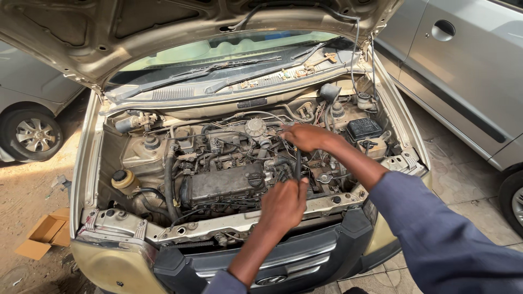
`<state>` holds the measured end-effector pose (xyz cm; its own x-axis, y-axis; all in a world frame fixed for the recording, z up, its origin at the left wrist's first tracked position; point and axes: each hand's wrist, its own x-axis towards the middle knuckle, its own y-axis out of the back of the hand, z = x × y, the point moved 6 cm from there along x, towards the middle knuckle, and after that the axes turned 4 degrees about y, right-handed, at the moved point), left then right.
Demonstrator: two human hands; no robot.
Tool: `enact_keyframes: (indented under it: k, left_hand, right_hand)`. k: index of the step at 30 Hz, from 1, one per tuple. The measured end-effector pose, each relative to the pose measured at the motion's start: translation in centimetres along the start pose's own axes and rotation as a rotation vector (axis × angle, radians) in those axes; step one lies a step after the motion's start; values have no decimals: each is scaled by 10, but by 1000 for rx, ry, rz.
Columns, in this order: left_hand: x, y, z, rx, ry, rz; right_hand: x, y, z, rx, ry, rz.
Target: The person works on a car engine with the hood open, using a wrench to tighten or loosen bolts on the engine block. The person manipulates various engine components and wires while performing maintenance tasks.
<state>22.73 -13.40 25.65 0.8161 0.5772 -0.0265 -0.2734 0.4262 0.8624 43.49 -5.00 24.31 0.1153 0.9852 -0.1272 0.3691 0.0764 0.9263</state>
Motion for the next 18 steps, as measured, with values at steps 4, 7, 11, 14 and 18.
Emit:
enact_keyframes:
  k: [4,7,11,14,18]
  left_hand:
    - [18,-48,8,-829,30,-287]
    - [44,-86,22,-925,-32,-275]
    - [93,-107,43,-866,-156,-40]
    - [120,-100,40,-1196,-119,81]
    - [133,-88,18,-1423,27,242]
  right_hand:
    - [14,-2,-32,12,75,-29]
    - [-5,5,-78,-177,19,-57]
    - [-51,0,-137,-290,-5,-186]
    - [-79,-11,-179,-252,213,-71]
    - [-95,-35,-194,-344,412,6]
